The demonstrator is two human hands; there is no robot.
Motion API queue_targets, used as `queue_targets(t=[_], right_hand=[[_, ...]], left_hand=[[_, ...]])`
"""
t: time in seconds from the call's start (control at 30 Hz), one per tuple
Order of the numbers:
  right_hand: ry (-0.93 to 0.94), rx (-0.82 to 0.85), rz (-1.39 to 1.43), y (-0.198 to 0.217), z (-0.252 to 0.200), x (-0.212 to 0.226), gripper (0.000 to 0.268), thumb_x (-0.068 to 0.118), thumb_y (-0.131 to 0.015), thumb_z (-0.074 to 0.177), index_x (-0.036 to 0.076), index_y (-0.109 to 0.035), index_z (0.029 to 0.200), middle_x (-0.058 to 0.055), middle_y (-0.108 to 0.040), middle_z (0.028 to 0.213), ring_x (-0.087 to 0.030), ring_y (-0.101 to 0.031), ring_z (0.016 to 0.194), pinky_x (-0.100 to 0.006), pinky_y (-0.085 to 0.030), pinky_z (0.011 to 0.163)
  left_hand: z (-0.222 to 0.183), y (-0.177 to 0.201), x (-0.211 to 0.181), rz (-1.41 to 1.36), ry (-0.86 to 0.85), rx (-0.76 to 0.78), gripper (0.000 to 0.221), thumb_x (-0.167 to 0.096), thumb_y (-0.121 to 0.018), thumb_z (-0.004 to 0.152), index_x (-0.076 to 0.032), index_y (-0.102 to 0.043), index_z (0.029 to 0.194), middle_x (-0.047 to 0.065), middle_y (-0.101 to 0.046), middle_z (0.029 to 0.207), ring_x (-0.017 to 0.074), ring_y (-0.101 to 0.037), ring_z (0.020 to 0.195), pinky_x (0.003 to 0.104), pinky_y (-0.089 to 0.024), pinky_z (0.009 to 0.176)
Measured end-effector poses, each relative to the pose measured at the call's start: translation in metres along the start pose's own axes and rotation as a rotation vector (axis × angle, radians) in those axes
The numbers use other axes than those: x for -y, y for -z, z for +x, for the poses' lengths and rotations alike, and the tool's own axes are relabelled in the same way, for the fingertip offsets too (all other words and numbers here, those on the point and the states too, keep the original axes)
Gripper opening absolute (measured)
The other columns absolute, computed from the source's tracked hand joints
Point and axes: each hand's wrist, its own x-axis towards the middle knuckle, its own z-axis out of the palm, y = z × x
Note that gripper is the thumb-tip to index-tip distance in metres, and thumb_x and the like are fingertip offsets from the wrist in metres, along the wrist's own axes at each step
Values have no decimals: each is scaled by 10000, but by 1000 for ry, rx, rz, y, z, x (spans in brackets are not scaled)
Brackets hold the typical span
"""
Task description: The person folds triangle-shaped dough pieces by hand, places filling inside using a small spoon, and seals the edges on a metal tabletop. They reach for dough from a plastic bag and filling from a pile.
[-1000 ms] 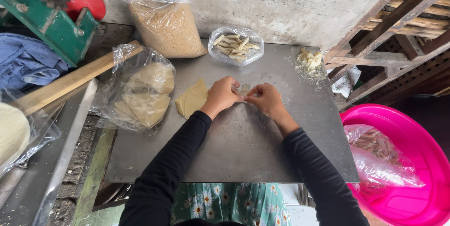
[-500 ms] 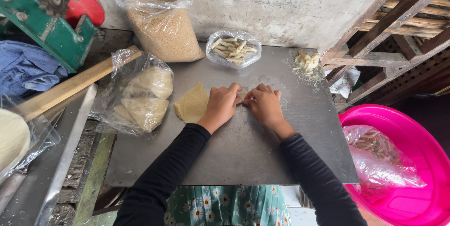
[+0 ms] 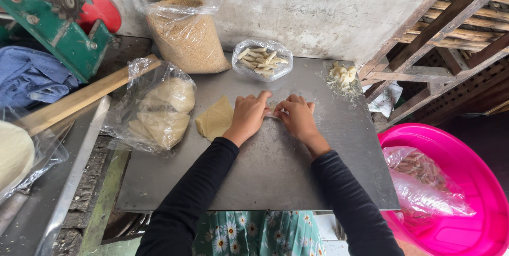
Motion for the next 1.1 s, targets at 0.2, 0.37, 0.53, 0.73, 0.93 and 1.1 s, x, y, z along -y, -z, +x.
queue_targets(t=[0.2, 0.37, 0.53, 0.73, 0.93, 1.1], right_hand=[[-65, -29, 29, 3, -4, 4, 91, 247, -789, 818, 202, -807, 895, 3, -616, 967, -200, -543, 1046, -396, -290, 972], [-292, -47, 34, -10, 6, 7, 173, 314, -803, 832, 162, -805, 914, -22, -574, 1070, -223, -468, 1142, -409, -259, 949], [-230, -80, 71, -14, 9, 3, 156, 297, -807, 819, 180, -803, 922, -20, -571, 1121, -231, -446, 1189, -414, -256, 977], [-28, -67, 39, -8, 6, -9, 165, 279, -826, 775, 193, -794, 912, -29, -569, 1140, -252, -444, 1179, -420, -260, 980], [-32, -79, -29, -14, 4, -8, 116, 286, -798, 839, 203, -797, 921, -20, -584, 1125, -246, -460, 1176, -427, -274, 977], [-251, 4, 58, -12, 7, -8, 197, 348, -793, 828, 192, -804, 947, -9, -592, 1113, -246, -452, 1172, -435, -265, 974]], left_hand=[[-1, 4, -5, -1, 44, -6, 376, -208, -766, 875, -120, -591, 1196, -17, -785, 889, 233, -680, 896, 448, -377, 833], [9, -5, -11, -34, 398, 21, 441, -235, -792, 851, -101, -577, 1212, -26, -778, 863, 228, -679, 956, 461, -371, 853], [10, -3, -10, -43, 283, -90, 462, -229, -800, 829, -105, -592, 1223, -39, -774, 874, 240, -659, 956, 458, -377, 825], [6, 2, -3, 39, 50, -49, 465, -242, -799, 809, -130, -618, 1222, -40, -771, 867, 216, -646, 902, 424, -356, 839], [4, -6, -2, 78, 56, -47, 341, -202, -753, 884, -141, -627, 1194, -39, -767, 854, 219, -646, 915, 419, -363, 850], [2, -10, -1, 14, 255, 19, 416, -250, -768, 859, -117, -599, 1216, -34, -769, 860, 247, -638, 977, 459, -361, 862]])
